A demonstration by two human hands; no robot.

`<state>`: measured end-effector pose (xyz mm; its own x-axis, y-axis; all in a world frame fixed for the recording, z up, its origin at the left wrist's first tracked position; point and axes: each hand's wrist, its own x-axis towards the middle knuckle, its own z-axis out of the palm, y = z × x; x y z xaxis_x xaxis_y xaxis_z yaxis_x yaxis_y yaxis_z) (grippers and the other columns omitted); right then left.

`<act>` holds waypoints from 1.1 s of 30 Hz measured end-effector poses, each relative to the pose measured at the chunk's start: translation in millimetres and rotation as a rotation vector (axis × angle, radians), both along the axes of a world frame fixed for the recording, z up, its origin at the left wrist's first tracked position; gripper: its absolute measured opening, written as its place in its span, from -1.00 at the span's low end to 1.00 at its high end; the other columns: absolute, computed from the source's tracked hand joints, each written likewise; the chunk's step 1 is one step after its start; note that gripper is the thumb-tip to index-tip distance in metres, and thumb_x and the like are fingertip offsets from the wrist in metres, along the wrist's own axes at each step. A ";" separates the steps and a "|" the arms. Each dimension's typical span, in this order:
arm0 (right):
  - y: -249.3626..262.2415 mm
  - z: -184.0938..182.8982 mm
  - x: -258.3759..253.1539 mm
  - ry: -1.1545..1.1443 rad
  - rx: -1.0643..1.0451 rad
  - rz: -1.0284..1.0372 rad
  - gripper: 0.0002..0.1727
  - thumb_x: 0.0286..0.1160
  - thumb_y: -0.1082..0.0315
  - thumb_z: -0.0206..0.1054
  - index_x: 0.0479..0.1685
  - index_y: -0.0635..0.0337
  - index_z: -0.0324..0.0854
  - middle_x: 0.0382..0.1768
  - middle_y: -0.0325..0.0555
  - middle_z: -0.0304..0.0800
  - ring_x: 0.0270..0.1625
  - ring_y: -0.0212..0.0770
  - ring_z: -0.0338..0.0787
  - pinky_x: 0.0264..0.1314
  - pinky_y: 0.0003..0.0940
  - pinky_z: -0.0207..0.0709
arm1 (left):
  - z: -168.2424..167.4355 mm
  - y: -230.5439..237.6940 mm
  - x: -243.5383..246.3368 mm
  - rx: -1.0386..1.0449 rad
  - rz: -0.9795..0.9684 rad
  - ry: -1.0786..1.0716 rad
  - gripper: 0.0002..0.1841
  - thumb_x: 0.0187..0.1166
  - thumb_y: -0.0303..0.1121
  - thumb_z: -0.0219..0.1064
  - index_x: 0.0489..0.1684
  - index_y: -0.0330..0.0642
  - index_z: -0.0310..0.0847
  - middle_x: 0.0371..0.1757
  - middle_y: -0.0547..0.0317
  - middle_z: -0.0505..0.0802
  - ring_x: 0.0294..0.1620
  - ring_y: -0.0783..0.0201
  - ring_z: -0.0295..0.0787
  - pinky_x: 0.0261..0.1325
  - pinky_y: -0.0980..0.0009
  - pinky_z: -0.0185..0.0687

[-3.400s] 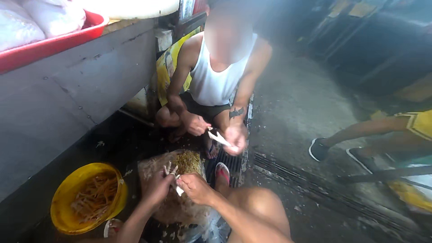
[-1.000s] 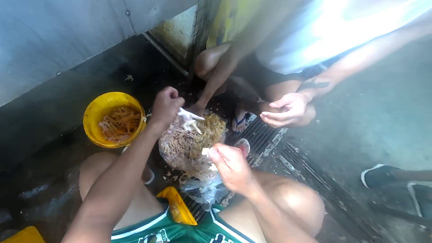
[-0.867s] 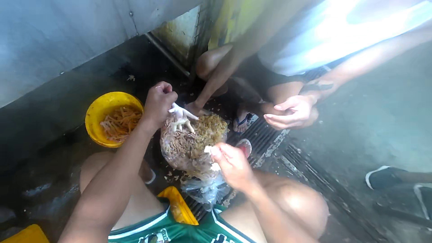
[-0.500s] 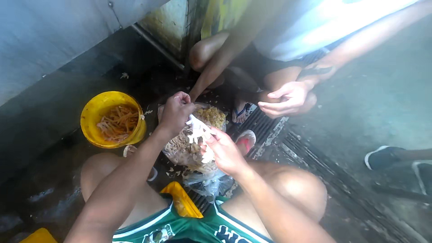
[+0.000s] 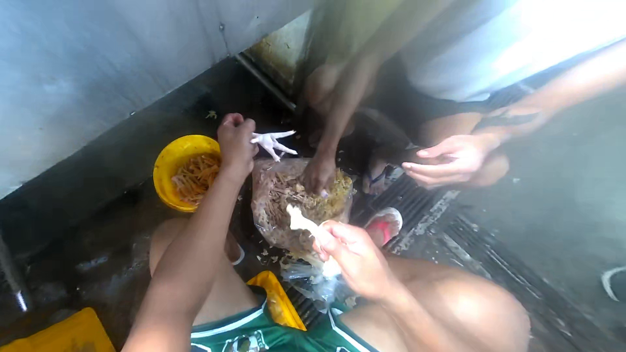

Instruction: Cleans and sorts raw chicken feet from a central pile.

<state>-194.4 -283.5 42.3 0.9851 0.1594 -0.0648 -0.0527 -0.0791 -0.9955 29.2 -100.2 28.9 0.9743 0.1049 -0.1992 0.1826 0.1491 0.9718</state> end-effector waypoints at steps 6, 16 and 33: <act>-7.6 -14.1 15.1 0.083 -0.012 -0.079 -0.70 0.72 0.38 0.06 -0.17 0.21 0.75 -0.31 -0.22 0.86 -0.36 -0.36 0.80 -0.29 -0.46 0.73 | 6.8 -13.0 -32.3 -0.265 -0.213 -0.079 -0.85 0.53 -0.52 0.17 -0.10 -0.04 0.43 -0.57 0.35 0.53 -0.73 0.47 0.41 -0.68 0.55 0.45; -7.3 -30.3 22.0 0.155 0.625 -0.111 -0.66 0.72 0.19 0.15 0.09 0.26 0.70 -0.17 -0.12 0.79 -0.36 -0.40 0.69 -0.35 -0.50 0.60 | -3.9 -49.3 -92.7 0.030 -0.420 -0.182 -0.87 0.69 -0.39 0.18 0.09 -0.03 0.46 -0.51 0.09 0.58 -0.74 0.28 0.39 -0.75 0.44 0.35; -43.8 -7.6 -3.5 0.040 0.211 -0.271 -0.75 0.73 0.32 0.11 -0.25 0.10 0.69 -0.47 -0.30 0.67 -0.49 -0.42 0.64 -0.41 -0.46 0.63 | -10.4 33.2 30.6 -0.015 0.259 -0.195 -0.80 0.52 -0.50 0.28 -0.05 -0.11 0.36 -0.37 0.26 0.64 -0.56 0.39 0.59 -0.52 0.42 0.64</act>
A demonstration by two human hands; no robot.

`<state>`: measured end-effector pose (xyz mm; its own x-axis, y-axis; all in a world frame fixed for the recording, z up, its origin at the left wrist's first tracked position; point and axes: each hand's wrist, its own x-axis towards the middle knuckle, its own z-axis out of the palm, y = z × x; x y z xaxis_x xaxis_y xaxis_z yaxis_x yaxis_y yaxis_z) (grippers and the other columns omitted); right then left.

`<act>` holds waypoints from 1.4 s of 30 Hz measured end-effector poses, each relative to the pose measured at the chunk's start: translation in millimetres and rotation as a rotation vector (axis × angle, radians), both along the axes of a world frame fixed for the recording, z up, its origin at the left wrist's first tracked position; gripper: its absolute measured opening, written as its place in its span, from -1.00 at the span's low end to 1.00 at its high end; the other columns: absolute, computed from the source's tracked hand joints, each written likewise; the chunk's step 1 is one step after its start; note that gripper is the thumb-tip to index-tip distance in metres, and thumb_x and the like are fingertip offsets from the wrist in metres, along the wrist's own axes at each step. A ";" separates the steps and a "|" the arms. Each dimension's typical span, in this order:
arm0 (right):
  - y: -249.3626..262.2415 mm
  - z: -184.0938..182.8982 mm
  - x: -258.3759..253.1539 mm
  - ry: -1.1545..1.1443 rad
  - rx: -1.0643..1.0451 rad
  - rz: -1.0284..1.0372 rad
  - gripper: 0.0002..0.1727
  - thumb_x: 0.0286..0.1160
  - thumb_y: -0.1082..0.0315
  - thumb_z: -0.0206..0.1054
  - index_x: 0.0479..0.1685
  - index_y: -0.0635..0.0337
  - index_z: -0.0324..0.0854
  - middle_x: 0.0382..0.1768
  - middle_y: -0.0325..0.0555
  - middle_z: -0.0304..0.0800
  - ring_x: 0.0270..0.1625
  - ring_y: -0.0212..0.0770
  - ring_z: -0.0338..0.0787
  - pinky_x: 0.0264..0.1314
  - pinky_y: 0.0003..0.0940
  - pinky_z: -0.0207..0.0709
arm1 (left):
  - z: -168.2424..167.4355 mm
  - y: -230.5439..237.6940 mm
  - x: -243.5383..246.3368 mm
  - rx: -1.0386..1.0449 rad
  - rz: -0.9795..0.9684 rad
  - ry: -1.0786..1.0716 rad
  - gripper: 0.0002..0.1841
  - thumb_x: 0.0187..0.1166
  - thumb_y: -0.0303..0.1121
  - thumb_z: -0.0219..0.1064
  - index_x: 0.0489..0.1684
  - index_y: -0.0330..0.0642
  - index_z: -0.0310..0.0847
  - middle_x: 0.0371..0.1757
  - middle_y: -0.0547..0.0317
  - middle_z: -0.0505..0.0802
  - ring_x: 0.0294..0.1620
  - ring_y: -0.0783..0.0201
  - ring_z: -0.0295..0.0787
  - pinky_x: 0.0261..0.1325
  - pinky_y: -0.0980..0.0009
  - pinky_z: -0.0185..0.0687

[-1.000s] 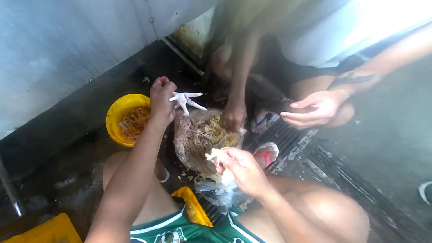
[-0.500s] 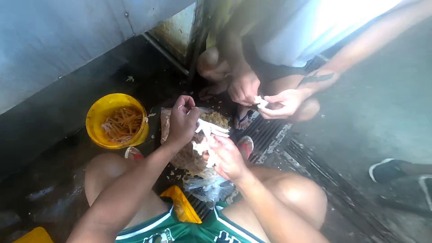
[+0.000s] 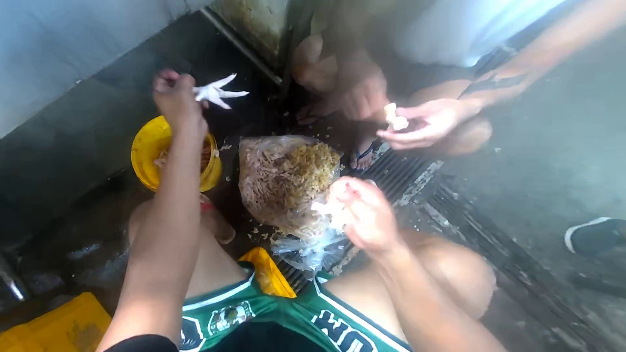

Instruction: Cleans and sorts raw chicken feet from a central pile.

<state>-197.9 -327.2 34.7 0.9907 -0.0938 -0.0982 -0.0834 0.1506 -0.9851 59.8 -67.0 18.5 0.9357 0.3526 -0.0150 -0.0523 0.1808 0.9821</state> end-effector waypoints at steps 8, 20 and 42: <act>-40.3 13.3 -5.5 0.065 0.381 -0.042 -0.60 0.76 0.17 -0.09 -0.39 0.02 0.58 -0.31 -0.08 0.76 -0.49 -0.30 0.72 -0.50 -0.45 0.65 | -82.6 -23.5 -27.8 0.425 -0.522 0.277 -0.65 0.55 -0.47 0.33 0.28 -0.29 0.47 -0.12 0.00 0.73 -0.45 0.22 0.70 -0.35 0.21 0.79; -55.3 -10.3 15.4 0.124 0.555 0.075 -0.74 0.62 0.51 0.07 0.04 0.29 0.67 -0.09 0.09 0.84 -0.16 -0.07 0.91 -0.24 -0.20 0.86 | -323.7 -127.2 -104.0 1.243 -0.788 0.671 -0.46 0.71 -0.17 0.17 0.70 0.02 0.34 0.08 -0.31 0.83 0.03 -0.32 0.82 -0.02 -0.32 0.71; -45.0 -21.1 24.5 0.308 -0.044 0.056 -0.72 0.62 0.37 0.05 -0.08 0.18 0.72 -0.42 -0.19 0.71 -0.57 -0.32 0.66 -0.58 -0.44 0.60 | -214.7 -104.5 -68.6 0.898 -1.042 0.557 -0.60 0.74 -0.08 0.27 0.07 -0.30 0.75 -0.08 -0.20 0.85 -0.11 -0.08 0.83 0.04 -0.13 0.73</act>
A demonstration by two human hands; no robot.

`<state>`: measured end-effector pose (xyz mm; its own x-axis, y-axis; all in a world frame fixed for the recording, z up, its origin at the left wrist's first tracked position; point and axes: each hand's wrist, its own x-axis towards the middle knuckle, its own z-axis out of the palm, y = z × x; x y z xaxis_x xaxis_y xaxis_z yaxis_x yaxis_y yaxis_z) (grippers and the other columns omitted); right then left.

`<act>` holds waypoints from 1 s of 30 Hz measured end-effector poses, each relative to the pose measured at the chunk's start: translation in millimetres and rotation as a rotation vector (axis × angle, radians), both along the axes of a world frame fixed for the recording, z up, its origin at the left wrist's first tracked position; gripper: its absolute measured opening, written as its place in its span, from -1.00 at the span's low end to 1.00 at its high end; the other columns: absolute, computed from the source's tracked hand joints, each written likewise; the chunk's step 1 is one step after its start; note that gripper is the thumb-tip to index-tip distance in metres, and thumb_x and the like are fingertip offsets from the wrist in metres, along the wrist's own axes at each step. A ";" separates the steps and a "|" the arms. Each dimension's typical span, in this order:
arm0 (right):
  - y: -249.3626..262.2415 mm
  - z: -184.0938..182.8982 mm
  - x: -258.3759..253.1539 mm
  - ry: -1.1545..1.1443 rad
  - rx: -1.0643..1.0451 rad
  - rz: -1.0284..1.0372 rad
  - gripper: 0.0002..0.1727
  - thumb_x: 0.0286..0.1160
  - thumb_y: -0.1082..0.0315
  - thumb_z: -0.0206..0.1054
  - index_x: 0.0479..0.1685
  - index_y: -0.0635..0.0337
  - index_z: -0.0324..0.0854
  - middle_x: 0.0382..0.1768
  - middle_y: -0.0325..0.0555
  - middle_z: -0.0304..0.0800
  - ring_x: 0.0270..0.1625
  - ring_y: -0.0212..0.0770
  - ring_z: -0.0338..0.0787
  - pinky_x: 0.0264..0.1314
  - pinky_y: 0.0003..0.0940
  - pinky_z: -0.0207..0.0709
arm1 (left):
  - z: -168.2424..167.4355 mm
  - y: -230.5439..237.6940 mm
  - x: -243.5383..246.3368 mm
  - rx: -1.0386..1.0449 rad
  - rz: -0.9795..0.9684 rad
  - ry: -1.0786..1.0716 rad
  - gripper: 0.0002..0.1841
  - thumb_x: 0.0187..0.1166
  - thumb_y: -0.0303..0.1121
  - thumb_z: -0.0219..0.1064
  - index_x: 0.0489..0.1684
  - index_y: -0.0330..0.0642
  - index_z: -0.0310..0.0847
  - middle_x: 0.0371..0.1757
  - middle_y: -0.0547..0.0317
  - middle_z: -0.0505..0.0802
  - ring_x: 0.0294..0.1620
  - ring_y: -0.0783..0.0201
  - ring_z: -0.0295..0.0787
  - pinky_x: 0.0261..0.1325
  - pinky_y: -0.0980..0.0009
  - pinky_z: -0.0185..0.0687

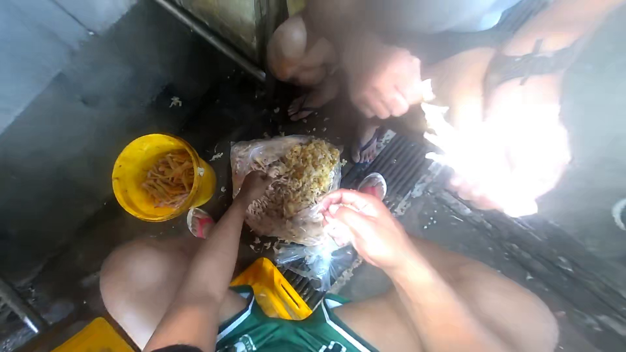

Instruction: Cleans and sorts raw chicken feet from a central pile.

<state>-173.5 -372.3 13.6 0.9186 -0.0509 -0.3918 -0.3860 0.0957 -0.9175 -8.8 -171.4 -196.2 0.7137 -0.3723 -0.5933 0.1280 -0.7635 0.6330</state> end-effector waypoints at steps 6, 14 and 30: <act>14.8 3.4 20.5 0.134 -0.729 0.266 -0.50 0.69 -0.13 0.25 0.16 0.12 0.74 0.04 0.00 0.84 0.12 -0.08 0.82 0.27 0.05 0.64 | 110.1 14.3 -19.4 -0.511 0.189 0.194 -0.75 0.77 -0.23 0.23 0.09 -0.23 0.64 -0.35 0.14 0.71 -0.57 0.36 0.51 -0.47 0.40 0.56; 49.6 -11.3 20.7 -0.184 -0.625 0.284 -0.60 0.72 -0.01 0.20 -0.05 0.15 0.72 -0.28 -0.16 0.77 -0.15 -0.31 0.76 0.05 -0.22 0.66 | 194.4 17.3 -64.3 -0.694 0.177 0.175 -0.81 0.66 -0.32 0.36 -0.11 -0.31 0.70 -0.44 0.09 0.79 -0.56 0.34 0.65 -0.47 0.44 0.62; 54.9 -7.4 14.9 -0.128 -0.262 0.141 -0.59 0.85 0.17 0.08 -0.32 0.16 0.73 -0.50 -0.24 0.70 -0.46 -0.38 0.72 -0.38 -0.43 0.68 | 201.0 34.1 -49.6 -0.727 0.041 -0.139 -0.76 0.75 -0.20 0.30 0.06 -0.15 0.77 -0.28 0.14 0.84 -0.43 0.30 0.73 -0.36 0.37 0.74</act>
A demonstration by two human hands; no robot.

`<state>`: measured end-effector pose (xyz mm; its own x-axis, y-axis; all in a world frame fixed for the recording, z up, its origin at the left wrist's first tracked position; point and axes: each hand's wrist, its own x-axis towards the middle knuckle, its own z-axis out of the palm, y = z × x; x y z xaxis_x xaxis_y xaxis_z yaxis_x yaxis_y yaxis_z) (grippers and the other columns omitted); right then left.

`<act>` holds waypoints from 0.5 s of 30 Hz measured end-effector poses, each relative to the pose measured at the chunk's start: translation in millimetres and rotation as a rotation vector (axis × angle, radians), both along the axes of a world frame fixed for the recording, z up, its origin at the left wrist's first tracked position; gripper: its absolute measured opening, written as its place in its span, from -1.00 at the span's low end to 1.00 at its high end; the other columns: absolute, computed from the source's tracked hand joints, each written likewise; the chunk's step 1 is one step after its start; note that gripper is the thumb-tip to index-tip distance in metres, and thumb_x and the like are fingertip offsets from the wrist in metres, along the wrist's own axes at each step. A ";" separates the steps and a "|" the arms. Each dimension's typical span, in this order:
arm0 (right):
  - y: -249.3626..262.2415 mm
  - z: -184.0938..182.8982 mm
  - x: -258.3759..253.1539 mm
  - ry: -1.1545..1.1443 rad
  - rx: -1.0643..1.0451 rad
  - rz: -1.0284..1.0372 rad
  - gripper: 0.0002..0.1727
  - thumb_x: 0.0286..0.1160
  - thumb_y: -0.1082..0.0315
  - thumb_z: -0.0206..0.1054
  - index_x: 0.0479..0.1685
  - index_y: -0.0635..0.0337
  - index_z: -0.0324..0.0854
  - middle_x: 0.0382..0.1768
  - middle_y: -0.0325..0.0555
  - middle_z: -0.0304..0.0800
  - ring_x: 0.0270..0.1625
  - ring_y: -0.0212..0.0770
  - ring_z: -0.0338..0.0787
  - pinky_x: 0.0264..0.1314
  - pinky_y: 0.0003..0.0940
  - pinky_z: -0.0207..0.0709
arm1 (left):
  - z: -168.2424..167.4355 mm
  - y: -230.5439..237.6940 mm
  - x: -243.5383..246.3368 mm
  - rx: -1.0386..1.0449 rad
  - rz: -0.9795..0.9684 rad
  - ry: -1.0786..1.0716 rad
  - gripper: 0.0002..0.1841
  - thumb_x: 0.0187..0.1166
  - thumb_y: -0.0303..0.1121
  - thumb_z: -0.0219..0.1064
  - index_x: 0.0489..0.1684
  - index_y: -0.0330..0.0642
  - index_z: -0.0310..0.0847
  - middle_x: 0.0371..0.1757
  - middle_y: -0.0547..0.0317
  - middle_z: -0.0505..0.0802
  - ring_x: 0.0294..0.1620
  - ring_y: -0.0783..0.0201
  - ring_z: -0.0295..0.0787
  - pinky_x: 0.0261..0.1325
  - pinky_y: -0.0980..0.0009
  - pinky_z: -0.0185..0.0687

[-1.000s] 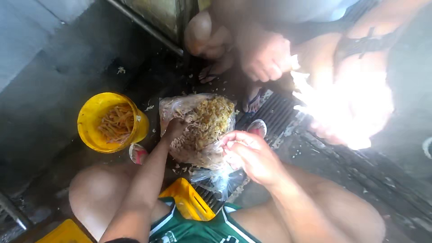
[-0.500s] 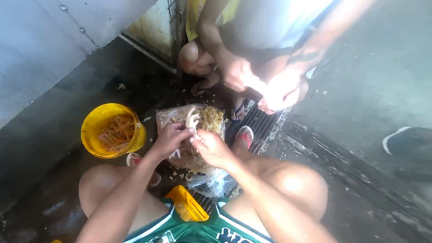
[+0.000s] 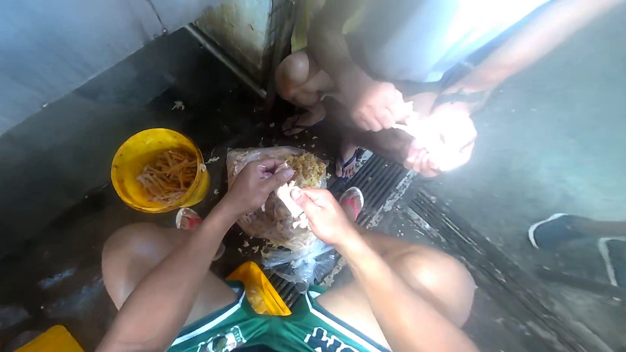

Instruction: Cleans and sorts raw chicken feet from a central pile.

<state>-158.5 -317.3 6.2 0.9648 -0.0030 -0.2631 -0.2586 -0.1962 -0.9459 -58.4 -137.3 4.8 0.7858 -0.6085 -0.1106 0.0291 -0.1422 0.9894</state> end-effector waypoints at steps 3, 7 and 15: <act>1.3 -0.6 -0.9 -0.039 -0.149 -0.021 -0.58 0.84 0.15 0.08 -0.38 0.09 0.72 -0.56 -0.33 0.65 -0.48 -0.46 0.67 -0.40 -0.49 0.61 | 1.0 0.1 0.5 0.004 -0.036 0.005 -0.75 0.77 -0.21 0.27 0.06 -0.16 0.78 -0.24 0.15 0.85 -0.36 0.32 0.76 -0.28 0.36 0.76; -2.3 -7.5 -4.4 -0.201 -0.401 -0.012 -0.57 0.82 0.13 0.07 -0.45 0.05 0.67 -0.61 -0.40 0.55 -0.50 -0.54 0.55 -0.40 -0.51 0.47 | -1.9 -1.5 -0.1 0.019 -0.151 0.136 -0.69 0.83 -0.17 0.17 0.02 -0.19 0.77 -0.26 0.11 0.84 -0.37 0.30 0.75 -0.29 0.35 0.76; -2.3 -5.4 -5.2 -0.068 0.094 -0.032 -0.73 0.67 0.15 0.35 -0.06 0.21 0.73 -0.31 -0.19 0.81 -0.31 -0.36 0.79 -0.22 -0.43 0.73 | 0.5 -14.2 -6.7 0.052 -0.116 0.155 -0.71 0.77 -0.15 0.27 0.15 -0.07 0.83 -0.18 0.16 0.89 -0.29 0.34 0.80 -0.21 0.35 0.78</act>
